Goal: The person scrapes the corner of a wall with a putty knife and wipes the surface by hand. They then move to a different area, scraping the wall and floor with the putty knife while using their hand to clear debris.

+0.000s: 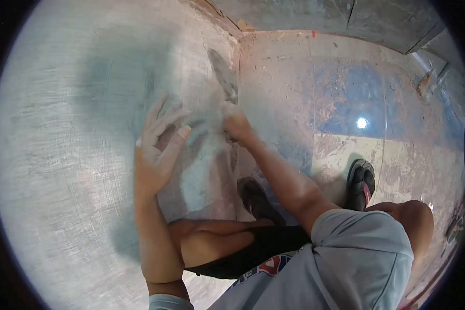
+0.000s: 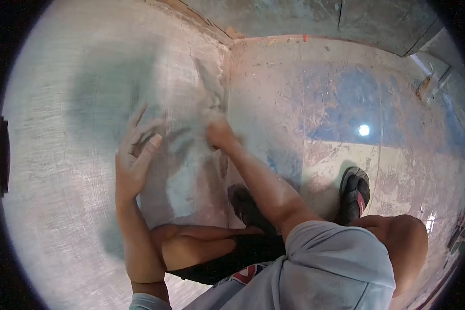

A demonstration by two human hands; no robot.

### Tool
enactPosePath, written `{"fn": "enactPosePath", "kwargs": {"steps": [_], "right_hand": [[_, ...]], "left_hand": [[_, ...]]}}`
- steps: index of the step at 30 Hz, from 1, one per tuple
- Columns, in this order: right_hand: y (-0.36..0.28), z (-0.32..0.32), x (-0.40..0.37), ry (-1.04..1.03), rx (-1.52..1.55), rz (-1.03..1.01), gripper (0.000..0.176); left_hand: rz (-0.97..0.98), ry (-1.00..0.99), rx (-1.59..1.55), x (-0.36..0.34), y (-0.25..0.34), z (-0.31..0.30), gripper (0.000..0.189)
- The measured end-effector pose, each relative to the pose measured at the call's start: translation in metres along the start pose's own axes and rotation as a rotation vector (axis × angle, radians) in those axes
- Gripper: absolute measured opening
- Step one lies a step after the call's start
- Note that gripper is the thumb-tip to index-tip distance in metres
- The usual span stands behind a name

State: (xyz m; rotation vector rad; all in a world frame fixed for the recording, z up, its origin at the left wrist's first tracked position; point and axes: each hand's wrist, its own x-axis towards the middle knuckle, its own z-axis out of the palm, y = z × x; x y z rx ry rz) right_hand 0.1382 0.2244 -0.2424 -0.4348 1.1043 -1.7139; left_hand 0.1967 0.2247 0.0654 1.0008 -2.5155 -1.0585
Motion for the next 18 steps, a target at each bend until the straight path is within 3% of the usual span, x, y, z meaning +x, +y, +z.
{"fn": "enactPosePath", "kwargs": {"steps": [1,2,5,7,9,10,13,14,15,16,17,18], "right_hand": [[0.014,0.001,0.001,-0.046,-0.063,-0.071,0.032],[0.027,0.010,0.012,0.260,-0.488,-0.566,0.030],[0.045,-0.005,0.023,0.476,-0.813,-1.044,0.023],[-0.029,-0.021,-0.011,-0.112,-0.083,0.352,0.023],[-0.028,0.001,-0.007,0.015,0.037,0.451,0.029],[0.025,0.010,0.000,0.184,-0.445,-0.060,0.032],[0.048,0.017,-0.004,0.539,-0.849,-0.723,0.039],[0.040,-0.011,-0.006,0.276,-0.778,-0.776,0.038],[0.001,-0.020,-0.010,0.024,-0.363,-0.134,0.037],[-0.041,-0.027,-0.014,0.038,-0.045,0.530,0.037],[-0.041,-0.022,-0.017,0.049,-0.042,0.527,0.037],[-0.039,-0.017,-0.019,0.029,-0.125,-0.028,0.038]], "left_hand": [[0.017,0.010,0.076,0.001,0.003,0.000,0.031],[0.014,0.012,0.081,0.000,0.004,0.000,0.031],[-0.039,-0.009,0.055,-0.003,0.003,-0.001,0.031],[-0.008,-0.012,0.023,-0.005,0.001,-0.003,0.031],[0.016,-0.010,-0.011,-0.002,-0.001,-0.002,0.032],[0.023,0.005,-0.031,-0.005,0.003,-0.001,0.032],[-0.005,0.007,-0.013,-0.008,0.008,-0.001,0.032],[-0.036,-0.003,0.013,-0.009,0.010,-0.002,0.032],[-0.027,0.001,0.013,-0.009,0.008,-0.003,0.032],[-0.022,-0.013,0.002,-0.011,0.005,-0.003,0.032],[-0.016,-0.035,-0.007,-0.010,0.002,-0.003,0.032],[-0.004,-0.039,-0.009,-0.006,0.002,-0.003,0.032]]}}
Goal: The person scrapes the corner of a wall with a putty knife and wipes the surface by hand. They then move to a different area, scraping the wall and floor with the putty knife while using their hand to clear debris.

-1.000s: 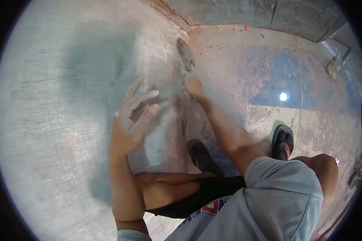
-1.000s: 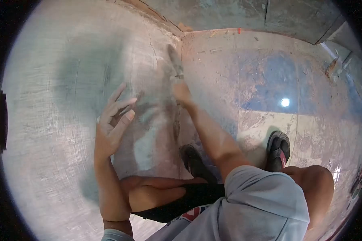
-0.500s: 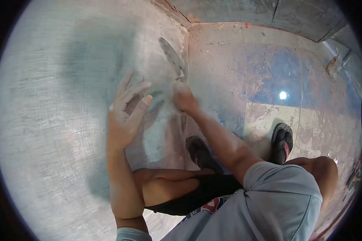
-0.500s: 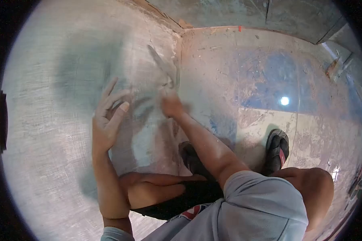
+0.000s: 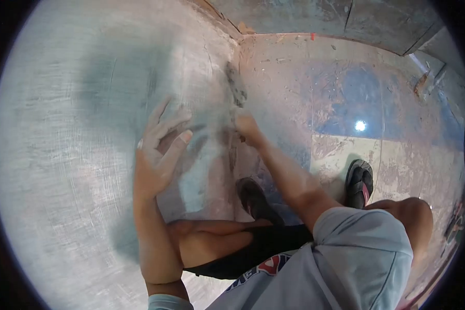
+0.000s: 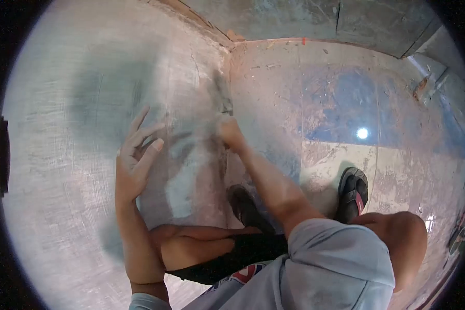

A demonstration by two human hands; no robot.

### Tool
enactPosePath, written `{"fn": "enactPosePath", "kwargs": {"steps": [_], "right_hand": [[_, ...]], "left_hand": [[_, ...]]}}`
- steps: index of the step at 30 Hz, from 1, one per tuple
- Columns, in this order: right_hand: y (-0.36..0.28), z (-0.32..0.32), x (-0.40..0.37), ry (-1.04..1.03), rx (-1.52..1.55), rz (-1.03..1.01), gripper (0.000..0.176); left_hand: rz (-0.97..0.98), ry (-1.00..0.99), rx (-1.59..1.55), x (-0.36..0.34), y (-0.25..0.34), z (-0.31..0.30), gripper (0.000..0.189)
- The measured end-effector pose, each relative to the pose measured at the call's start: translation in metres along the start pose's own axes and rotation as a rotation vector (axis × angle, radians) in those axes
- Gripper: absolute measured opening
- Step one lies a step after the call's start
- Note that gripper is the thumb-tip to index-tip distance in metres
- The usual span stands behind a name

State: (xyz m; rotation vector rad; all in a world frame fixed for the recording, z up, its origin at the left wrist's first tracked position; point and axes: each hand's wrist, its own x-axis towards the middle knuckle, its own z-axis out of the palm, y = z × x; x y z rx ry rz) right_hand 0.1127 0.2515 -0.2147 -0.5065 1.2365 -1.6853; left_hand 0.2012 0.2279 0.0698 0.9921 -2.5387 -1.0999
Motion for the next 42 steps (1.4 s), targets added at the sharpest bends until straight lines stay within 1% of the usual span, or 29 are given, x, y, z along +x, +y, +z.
{"fn": "enactPosePath", "kwargs": {"steps": [2,3,5,6,7,9,11,12,13,14,15,17,19,20,22,23,24,26,27,28,30,32,34,35,36,38,40,41,42], "right_hand": [[0.016,0.004,-0.007,-0.004,-0.077,-0.522,0.040],[0.034,0.007,-0.005,0.058,-0.289,-0.573,0.037],[0.055,0.014,0.004,0.190,-0.709,-0.688,0.032],[0.045,0.010,0.005,0.192,-0.708,-0.696,0.032],[0.027,-0.001,0.003,0.085,-0.528,-0.566,0.029],[0.025,-0.008,-0.006,-0.014,-0.348,-0.414,0.025],[0.033,0.008,-0.003,-0.002,-0.595,-0.421,0.023],[0.014,0.017,-0.011,0.024,-0.356,-0.129,0.023],[0.022,0.019,-0.010,0.020,-0.352,-0.130,0.023],[0.035,0.019,-0.012,0.070,-0.469,-0.246,0.023],[0.033,0.014,-0.016,0.122,-0.592,-0.366,0.023],[0.027,-0.005,-0.011,-0.099,-0.343,0.025,0.025],[0.028,-0.006,-0.005,-0.069,-0.542,-0.514,0.028],[0.031,0.000,-0.005,-0.074,-0.543,-0.510,0.028],[0.014,0.020,-0.014,-0.025,-0.305,-0.129,0.026],[0.025,0.025,-0.016,0.066,-0.447,-0.172,0.027],[0.045,0.020,-0.013,0.059,-0.446,-0.171,0.027],[0.078,-0.005,0.005,-0.071,-0.741,-0.639,0.028],[0.069,-0.007,0.005,-0.043,-0.677,-0.504,0.029],[0.051,-0.006,-0.001,-0.040,-0.682,-0.501,0.029],[0.020,0.008,-0.013,0.026,-0.462,-0.411,0.027],[0.092,0.024,-0.001,0.176,-0.769,-0.419,0.024],[0.035,0.005,-0.019,-0.024,-0.658,-0.453,0.030],[0.018,-0.002,-0.022,-0.024,-0.658,-0.456,0.030],[0.005,-0.010,-0.025,-0.139,-0.564,-0.179,0.031],[0.004,-0.011,-0.021,-0.238,-0.462,0.096,0.033],[0.026,0.010,-0.018,-0.004,-0.581,-0.227,0.030],[0.035,0.012,-0.019,-0.007,-0.580,-0.224,0.030],[0.034,0.015,-0.019,-0.032,-0.503,-0.071,0.031]], "left_hand": [[0.045,0.033,0.040,-0.003,0.002,-0.001,0.032],[0.018,0.052,-0.002,-0.002,0.005,0.002,0.031],[-0.010,0.031,0.025,-0.001,0.006,0.002,0.031],[-0.027,0.010,0.044,0.000,0.007,0.002,0.031],[-0.020,0.010,0.041,0.001,0.006,0.003,0.031],[0.009,-0.003,-0.007,-0.001,0.000,0.003,0.031],[0.027,0.009,-0.011,0.001,0.002,0.004,0.031],[0.039,0.019,-0.010,0.000,0.003,0.003,0.031],[0.037,0.021,-0.005,0.001,0.003,0.002,0.031],[0.021,0.020,0.004,0.000,0.005,0.003,0.031],[0.009,0.020,0.008,-0.002,0.008,0.005,0.031],[0.016,0.011,0.021,-0.005,0.001,0.004,0.032],[0.015,-0.010,0.042,-0.002,0.000,0.004,0.032],[0.008,-0.001,0.041,-0.002,0.004,0.003,0.032],[-0.007,0.007,0.040,-0.002,0.004,0.005,0.033],[-0.020,0.005,0.006,-0.001,0.004,0.006,0.033],[-0.032,0.005,-0.030,-0.002,0.003,0.007,0.033],[-0.019,-0.011,0.001,-0.001,0.000,0.007,0.032],[-0.014,-0.032,0.027,-0.001,-0.001,0.008,0.032],[-0.013,-0.035,0.023,-0.001,-0.002,0.008,0.032],[0.008,-0.024,-0.038,0.000,-0.004,0.009,0.032],[0.007,-0.019,0.002,0.001,0.002,0.009,0.032],[-0.051,-0.018,0.007,-0.002,0.005,0.007,0.033],[-0.049,-0.015,0.008,-0.004,0.004,0.005,0.033],[-0.042,-0.019,0.039,-0.005,0.000,0.004,0.033],[-0.026,-0.030,0.067,-0.002,0.000,0.006,0.032],[-0.013,-0.025,0.032,-0.004,0.004,0.005,0.032],[-0.018,-0.025,0.032,-0.004,0.003,0.006,0.032],[-0.021,-0.015,0.019,-0.004,0.004,0.006,0.032]]}}
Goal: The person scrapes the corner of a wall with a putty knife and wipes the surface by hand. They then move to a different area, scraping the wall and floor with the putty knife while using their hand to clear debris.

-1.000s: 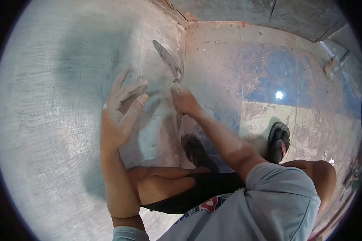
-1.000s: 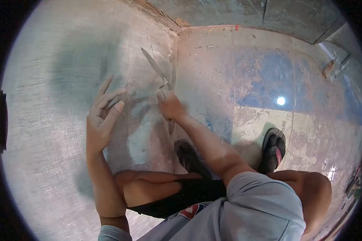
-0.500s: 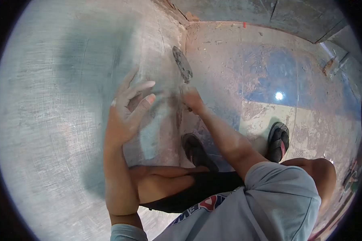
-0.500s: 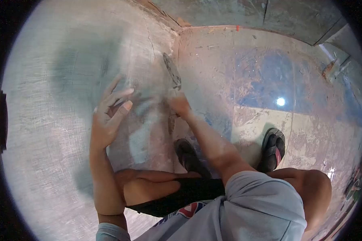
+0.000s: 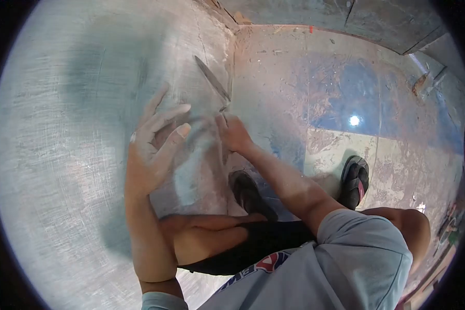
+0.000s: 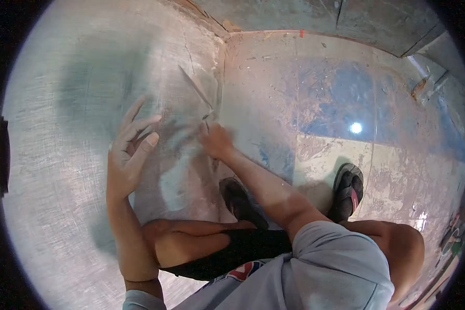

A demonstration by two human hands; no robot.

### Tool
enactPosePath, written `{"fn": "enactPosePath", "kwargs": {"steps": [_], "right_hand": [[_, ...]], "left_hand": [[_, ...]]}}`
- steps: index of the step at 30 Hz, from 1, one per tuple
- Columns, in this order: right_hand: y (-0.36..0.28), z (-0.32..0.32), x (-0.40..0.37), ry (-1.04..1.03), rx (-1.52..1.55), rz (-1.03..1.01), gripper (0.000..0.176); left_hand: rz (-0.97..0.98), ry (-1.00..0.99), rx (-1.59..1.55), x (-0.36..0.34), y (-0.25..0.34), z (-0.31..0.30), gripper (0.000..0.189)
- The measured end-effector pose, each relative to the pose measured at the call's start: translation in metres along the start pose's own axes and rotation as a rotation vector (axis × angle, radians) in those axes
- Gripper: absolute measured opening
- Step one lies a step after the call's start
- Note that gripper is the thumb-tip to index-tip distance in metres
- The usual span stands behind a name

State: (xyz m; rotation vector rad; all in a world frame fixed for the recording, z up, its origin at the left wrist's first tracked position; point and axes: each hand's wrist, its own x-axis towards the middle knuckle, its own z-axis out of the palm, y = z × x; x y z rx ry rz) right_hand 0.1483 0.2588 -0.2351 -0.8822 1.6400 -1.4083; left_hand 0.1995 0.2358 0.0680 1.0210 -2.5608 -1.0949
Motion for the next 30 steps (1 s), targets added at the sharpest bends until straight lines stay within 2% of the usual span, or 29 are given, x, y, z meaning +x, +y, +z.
{"fn": "enactPosePath", "kwargs": {"steps": [1,2,5,6,9,11,12,13,15,16,18,21,23,24,27,29,30], "right_hand": [[-0.002,0.001,-0.001,-0.061,0.081,0.138,0.032],[-0.001,-0.004,-0.004,-0.065,0.078,0.132,0.032],[-0.004,-0.019,-0.010,-0.110,0.320,0.192,0.042],[-0.007,-0.006,-0.004,0.048,0.216,0.063,0.042],[-0.004,-0.004,-0.004,0.052,0.138,-0.081,0.038],[-0.005,-0.013,-0.005,-0.011,0.084,0.035,0.038],[0.005,-0.016,-0.001,-0.008,0.083,0.030,0.038],[0.015,-0.023,0.005,-0.036,0.090,0.168,0.037],[0.026,-0.027,0.000,-0.052,0.098,0.315,0.037],[-0.001,-0.037,-0.007,-0.060,0.171,0.313,0.034],[0.015,-0.008,-0.003,0.131,-0.049,-0.139,0.027],[0.025,0.006,0.005,0.166,-0.052,-0.054,0.028],[0.070,0.008,0.012,-0.031,-0.494,-0.219,0.032],[0.070,0.003,0.010,-0.177,-0.228,-0.042,0.032],[0.020,0.005,0.011,0.055,0.251,0.330,0.028],[0.021,0.016,0.009,0.281,0.055,-0.070,0.025],[0.049,0.027,0.014,0.280,0.057,-0.070,0.025]], "left_hand": [[-0.003,0.012,-0.013,0.000,0.001,-0.001,0.032],[-0.003,0.019,-0.013,-0.001,0.003,-0.002,0.032],[-0.020,-0.023,0.009,0.001,0.002,0.000,0.032],[0.002,-0.017,-0.012,0.000,-0.002,-0.001,0.032],[-0.001,0.001,-0.047,0.000,-0.004,0.000,0.032],[-0.014,0.012,-0.034,-0.001,0.000,-0.001,0.032],[-0.009,0.014,-0.033,-0.001,0.000,-0.002,0.032],[-0.001,-0.002,-0.016,-0.001,-0.002,-0.001,0.032],[0.010,-0.032,-0.004,-0.003,-0.003,-0.002,0.032],[0.012,-0.052,-0.016,-0.002,-0.003,-0.005,0.032],[-0.012,-0.070,-0.035,-0.004,-0.001,-0.005,0.031],[-0.049,-0.059,-0.019,-0.003,0.009,-0.002,0.031],[-0.054,-0.066,-0.002,-0.004,0.003,-0.003,0.032],[-0.068,-0.079,0.019,-0.006,0.001,-0.003,0.032],[-0.010,-0.017,-0.026,-0.007,0.002,-0.004,0.031],[0.003,-0.016,-0.025,-0.007,-0.002,-0.006,0.032],[0.022,-0.009,-0.026,-0.007,-0.003,-0.006,0.032]]}}
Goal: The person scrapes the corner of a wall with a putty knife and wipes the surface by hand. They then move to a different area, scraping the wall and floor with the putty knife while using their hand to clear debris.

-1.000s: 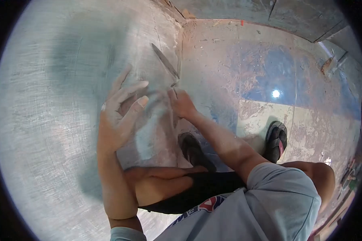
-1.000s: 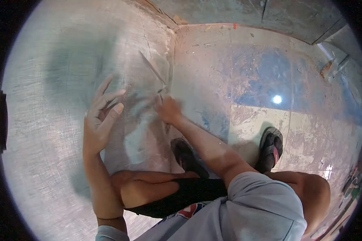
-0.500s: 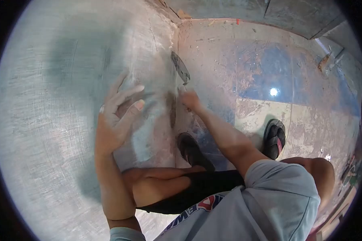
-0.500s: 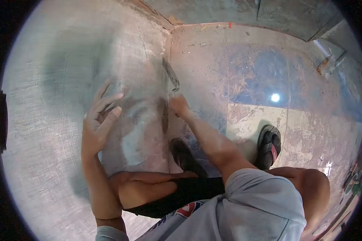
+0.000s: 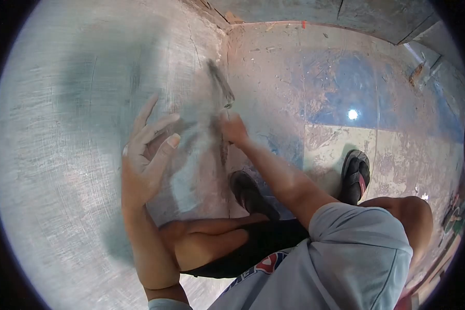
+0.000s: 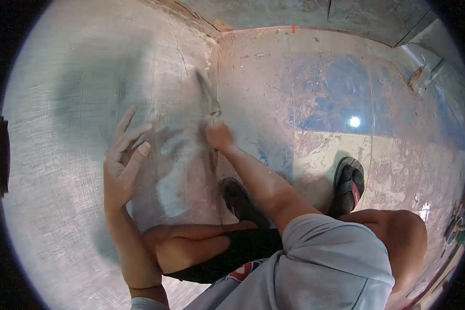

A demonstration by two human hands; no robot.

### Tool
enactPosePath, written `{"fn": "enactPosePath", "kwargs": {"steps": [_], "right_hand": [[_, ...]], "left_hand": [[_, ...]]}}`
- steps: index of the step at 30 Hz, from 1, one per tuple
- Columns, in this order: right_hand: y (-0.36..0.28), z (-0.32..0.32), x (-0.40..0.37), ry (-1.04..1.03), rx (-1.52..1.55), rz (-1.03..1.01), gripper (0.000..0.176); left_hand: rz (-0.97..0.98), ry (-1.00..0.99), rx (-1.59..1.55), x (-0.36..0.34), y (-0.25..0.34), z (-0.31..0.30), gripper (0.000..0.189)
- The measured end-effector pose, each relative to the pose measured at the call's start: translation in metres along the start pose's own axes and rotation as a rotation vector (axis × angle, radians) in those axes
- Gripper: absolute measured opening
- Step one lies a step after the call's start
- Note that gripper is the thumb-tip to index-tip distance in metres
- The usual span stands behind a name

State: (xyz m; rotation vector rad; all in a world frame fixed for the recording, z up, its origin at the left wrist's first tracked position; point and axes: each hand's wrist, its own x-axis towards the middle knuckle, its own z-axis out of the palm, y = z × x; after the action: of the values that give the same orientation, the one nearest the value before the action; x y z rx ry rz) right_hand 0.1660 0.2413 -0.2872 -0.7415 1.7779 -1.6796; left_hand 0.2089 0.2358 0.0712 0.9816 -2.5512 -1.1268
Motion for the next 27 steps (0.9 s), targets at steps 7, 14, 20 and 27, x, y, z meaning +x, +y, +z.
{"fn": "enactPosePath", "kwargs": {"steps": [7,14,20,27], "right_hand": [[0.012,-0.010,0.025,0.021,0.157,0.018,0.038],[0.074,-0.016,0.028,-0.444,-0.506,-0.631,0.016],[0.012,0.022,0.020,-0.064,-0.271,-0.225,0.013],[-0.030,-0.009,0.021,0.029,0.029,-0.183,0.031]], "left_hand": [[-0.041,-0.027,-0.016,-0.005,0.005,0.000,0.032],[-0.004,-0.055,0.083,-0.006,0.000,0.001,0.031],[-0.031,-0.076,0.015,-0.001,-0.003,0.007,0.031],[-0.059,-0.079,0.028,-0.001,-0.001,0.008,0.033]]}}
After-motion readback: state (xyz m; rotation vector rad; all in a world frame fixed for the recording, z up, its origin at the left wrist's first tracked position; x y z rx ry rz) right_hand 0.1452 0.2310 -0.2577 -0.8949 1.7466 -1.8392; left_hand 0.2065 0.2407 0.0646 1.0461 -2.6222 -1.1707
